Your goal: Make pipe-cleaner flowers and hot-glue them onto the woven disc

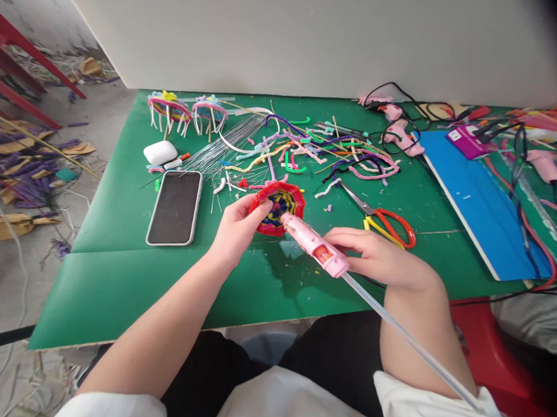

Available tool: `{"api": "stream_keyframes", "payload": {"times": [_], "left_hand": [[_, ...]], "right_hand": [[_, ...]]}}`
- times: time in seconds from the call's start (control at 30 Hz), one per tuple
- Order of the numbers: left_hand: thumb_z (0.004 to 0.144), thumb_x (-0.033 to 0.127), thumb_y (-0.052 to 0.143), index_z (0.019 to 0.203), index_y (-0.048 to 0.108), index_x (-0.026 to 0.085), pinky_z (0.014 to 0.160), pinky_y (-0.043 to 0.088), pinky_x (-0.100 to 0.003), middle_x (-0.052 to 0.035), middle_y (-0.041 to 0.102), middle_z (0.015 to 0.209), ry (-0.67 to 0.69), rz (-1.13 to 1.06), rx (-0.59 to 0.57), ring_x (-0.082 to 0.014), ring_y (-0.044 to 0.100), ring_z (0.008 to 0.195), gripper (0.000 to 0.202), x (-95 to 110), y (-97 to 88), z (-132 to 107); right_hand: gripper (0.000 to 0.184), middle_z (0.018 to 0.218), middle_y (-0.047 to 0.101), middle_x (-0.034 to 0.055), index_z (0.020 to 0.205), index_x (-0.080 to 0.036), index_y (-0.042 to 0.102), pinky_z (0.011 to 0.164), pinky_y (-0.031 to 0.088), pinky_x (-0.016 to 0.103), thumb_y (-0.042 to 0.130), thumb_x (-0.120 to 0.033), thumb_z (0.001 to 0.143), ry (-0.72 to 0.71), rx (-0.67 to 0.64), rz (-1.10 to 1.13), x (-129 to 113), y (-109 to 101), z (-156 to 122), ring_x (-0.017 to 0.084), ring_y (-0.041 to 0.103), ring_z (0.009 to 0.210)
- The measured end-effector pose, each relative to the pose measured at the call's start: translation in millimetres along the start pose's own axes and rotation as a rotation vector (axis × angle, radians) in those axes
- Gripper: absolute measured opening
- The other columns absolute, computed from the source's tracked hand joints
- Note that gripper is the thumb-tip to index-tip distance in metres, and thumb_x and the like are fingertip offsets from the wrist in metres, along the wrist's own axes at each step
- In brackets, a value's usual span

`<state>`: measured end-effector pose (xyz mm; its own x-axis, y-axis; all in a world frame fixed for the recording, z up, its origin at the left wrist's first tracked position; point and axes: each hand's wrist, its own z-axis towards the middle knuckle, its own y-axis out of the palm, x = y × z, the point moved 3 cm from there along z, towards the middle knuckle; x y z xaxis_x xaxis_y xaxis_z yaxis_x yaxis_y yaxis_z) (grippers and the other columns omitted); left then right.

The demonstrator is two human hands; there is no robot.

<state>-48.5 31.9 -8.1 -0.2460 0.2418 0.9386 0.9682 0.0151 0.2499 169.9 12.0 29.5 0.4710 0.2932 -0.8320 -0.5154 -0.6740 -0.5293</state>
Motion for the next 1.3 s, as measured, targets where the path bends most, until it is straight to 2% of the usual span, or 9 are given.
{"api": "stream_keyframes", "payload": {"times": [0.3,0.53,0.67,0.93,1.2,1.3], "left_hand": [[0.070,0.035,0.069,0.094,0.068,0.017,0.075,0.055,-0.031,-0.0013,0.070,0.087,0.023,0.015,0.003,-0.0190,0.065,0.082,0.030,0.2,-0.3,0.1],[0.067,0.023,0.069,0.096,0.067,0.016,0.070,0.056,-0.029,-0.0012,0.071,0.088,0.032,0.052,0.020,-0.0192,0.066,0.081,0.030,1.6,0.3,-0.4],[0.067,0.021,0.066,0.097,0.066,0.015,0.067,0.057,-0.031,-0.0010,0.070,0.086,0.023,0.031,0.011,-0.0198,0.066,0.078,0.030,0.6,0.8,-0.5],[0.068,0.018,0.063,0.097,0.066,0.016,0.066,0.057,-0.028,0.0007,0.069,0.082,0.067,0.125,0.042,-0.0166,0.065,0.074,0.029,-2.4,-2.5,1.7],[0.067,0.019,0.062,0.096,0.068,0.015,0.075,0.054,-0.031,-0.0019,0.071,0.087,0.076,0.194,0.071,-0.0180,0.065,0.078,0.030,-9.7,-9.0,7.1],[0.066,0.022,0.065,0.096,0.068,0.015,0.075,0.054,-0.031,-0.0026,0.071,0.087,0.068,0.177,0.129,-0.0194,0.065,0.081,0.031,-9.8,-12.3,8.4]], "right_hand": [[0.037,0.103,0.064,0.0088,0.104,-0.018,0.063,0.081,0.047,0.028,0.052,-0.048,0.085,-0.004,0.010,-0.012,1.7,-0.2,0.0,0.020,0.060,0.095],[0.032,0.102,0.064,0.0077,0.103,-0.018,0.062,0.081,0.046,0.026,0.055,-0.043,0.085,-0.001,0.005,-0.005,0.5,0.3,0.1,0.019,0.059,0.095],[0.035,0.102,0.064,0.0079,0.104,-0.017,0.063,0.081,0.046,0.027,0.054,-0.046,0.085,-0.003,0.003,-0.013,0.1,-0.1,0.3,0.019,0.059,0.095],[0.037,0.104,0.064,0.0083,0.106,-0.018,0.062,0.083,0.047,0.028,0.051,-0.047,0.086,-0.005,0.004,-0.023,-1.4,0.7,0.8,0.019,0.060,0.097],[0.036,0.107,0.063,0.0069,0.109,-0.022,0.061,0.080,0.050,0.026,0.058,-0.046,0.082,-0.063,0.072,-0.041,-7.9,-1.8,-8.4,0.019,0.060,0.098],[0.038,0.111,0.060,0.0068,0.111,-0.024,0.060,0.074,0.052,0.026,0.063,-0.044,0.079,-0.082,0.220,-0.059,0.1,-10.2,-16.0,0.020,0.060,0.099]]}}
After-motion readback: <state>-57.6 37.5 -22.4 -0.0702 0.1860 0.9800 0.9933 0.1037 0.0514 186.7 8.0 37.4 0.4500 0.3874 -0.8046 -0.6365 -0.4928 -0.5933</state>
